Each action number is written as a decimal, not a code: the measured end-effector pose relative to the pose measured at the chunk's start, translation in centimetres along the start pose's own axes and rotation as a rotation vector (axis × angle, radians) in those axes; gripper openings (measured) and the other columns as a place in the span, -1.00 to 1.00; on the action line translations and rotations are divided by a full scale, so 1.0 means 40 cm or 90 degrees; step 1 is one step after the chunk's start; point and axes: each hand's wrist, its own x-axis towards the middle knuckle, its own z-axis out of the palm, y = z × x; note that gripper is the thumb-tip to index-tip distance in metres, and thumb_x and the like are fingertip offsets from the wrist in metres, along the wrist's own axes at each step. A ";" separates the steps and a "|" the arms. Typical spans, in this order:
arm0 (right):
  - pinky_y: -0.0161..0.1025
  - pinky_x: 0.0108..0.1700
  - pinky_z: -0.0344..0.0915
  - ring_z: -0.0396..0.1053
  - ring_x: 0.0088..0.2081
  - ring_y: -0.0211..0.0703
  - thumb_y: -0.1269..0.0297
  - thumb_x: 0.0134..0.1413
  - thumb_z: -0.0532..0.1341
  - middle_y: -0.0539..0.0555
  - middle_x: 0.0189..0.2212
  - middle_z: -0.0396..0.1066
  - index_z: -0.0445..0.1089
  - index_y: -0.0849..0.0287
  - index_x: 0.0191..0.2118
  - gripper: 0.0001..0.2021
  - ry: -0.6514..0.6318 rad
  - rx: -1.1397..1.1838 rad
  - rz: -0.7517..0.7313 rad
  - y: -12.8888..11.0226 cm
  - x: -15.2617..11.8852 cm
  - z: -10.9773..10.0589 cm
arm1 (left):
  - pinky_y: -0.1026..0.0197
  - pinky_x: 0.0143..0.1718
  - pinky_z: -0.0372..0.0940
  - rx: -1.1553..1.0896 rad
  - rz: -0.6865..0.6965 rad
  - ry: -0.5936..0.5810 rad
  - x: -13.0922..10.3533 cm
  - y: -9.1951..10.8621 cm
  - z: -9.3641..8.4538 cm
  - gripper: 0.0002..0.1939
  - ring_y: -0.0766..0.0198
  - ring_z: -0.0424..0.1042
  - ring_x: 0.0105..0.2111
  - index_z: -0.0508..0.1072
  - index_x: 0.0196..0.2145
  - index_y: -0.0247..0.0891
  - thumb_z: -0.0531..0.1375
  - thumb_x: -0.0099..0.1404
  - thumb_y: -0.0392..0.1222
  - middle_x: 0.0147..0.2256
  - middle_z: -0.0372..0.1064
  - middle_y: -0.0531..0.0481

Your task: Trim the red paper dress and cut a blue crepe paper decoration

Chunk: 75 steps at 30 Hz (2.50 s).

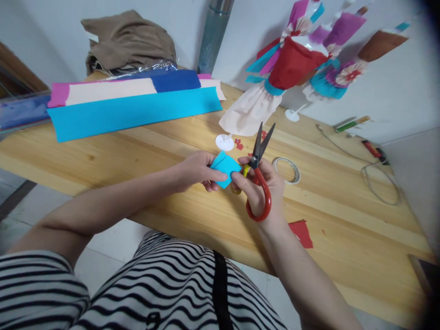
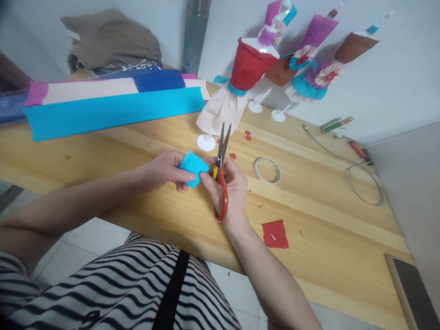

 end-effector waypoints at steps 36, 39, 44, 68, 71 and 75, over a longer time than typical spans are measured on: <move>-0.15 -0.33 0.19 0.25 -0.44 -0.15 -0.39 0.35 0.06 -0.04 -0.45 0.32 0.41 0.14 0.00 -0.37 -0.308 -0.158 -0.018 0.006 -0.041 -0.016 | 0.36 -0.51 0.39 -0.079 0.158 0.237 -0.030 0.053 -0.011 -0.81 0.39 0.45 -0.60 0.49 -0.53 -0.36 0.27 0.22 -0.48 -0.61 0.48 0.04; -0.16 -0.36 0.15 0.21 -0.47 -0.17 -0.40 0.34 0.07 -0.06 -0.48 0.29 0.41 0.14 -0.01 -0.37 -0.298 -0.152 -0.012 0.010 -0.046 -0.014 | 0.36 -0.51 0.38 -0.079 0.159 0.235 -0.031 0.053 -0.011 -0.81 0.39 0.45 -0.59 0.50 -0.52 -0.36 0.26 0.23 -0.47 -0.61 0.47 0.04; -0.16 -0.39 0.13 0.19 -0.50 -0.17 -0.36 0.36 0.08 -0.08 -0.52 0.24 0.41 0.12 -0.04 -0.42 -0.286 -0.149 -0.005 0.018 -0.051 -0.014 | 0.36 -0.49 0.39 -0.068 0.149 0.237 -0.032 0.051 -0.009 -0.82 0.38 0.45 -0.59 0.49 -0.52 -0.36 0.26 0.24 -0.47 -0.61 0.47 0.04; -0.21 -0.46 0.11 0.17 -0.54 -0.20 -0.45 0.28 0.08 -0.11 -0.57 0.19 0.40 0.13 -0.11 -0.35 -0.246 -0.173 0.039 0.016 -0.057 -0.001 | 0.33 -0.46 0.40 -0.069 0.133 0.240 -0.029 0.044 -0.003 -0.83 0.37 0.45 -0.58 0.49 -0.49 -0.35 0.26 0.26 -0.43 -0.59 0.48 0.03; -0.21 -0.47 0.10 0.16 -0.55 -0.21 -0.44 0.28 0.09 -0.11 -0.58 0.19 0.41 0.13 -0.11 -0.36 -0.243 -0.174 0.045 0.021 -0.057 -0.003 | 0.33 -0.48 0.40 -0.080 0.131 0.241 -0.028 0.045 -0.003 -0.83 0.37 0.45 -0.58 0.49 -0.49 -0.35 0.25 0.25 -0.46 -0.60 0.47 0.03; -0.22 -0.49 0.09 0.15 -0.56 -0.22 -0.40 0.30 0.12 -0.12 -0.59 0.19 0.43 0.14 -0.09 -0.39 -0.242 -0.170 0.046 0.024 -0.058 -0.007 | 0.33 -0.48 0.40 -0.081 0.126 0.235 -0.027 0.046 -0.003 -0.83 0.36 0.45 -0.59 0.50 -0.49 -0.36 0.25 0.25 -0.46 -0.59 0.48 0.02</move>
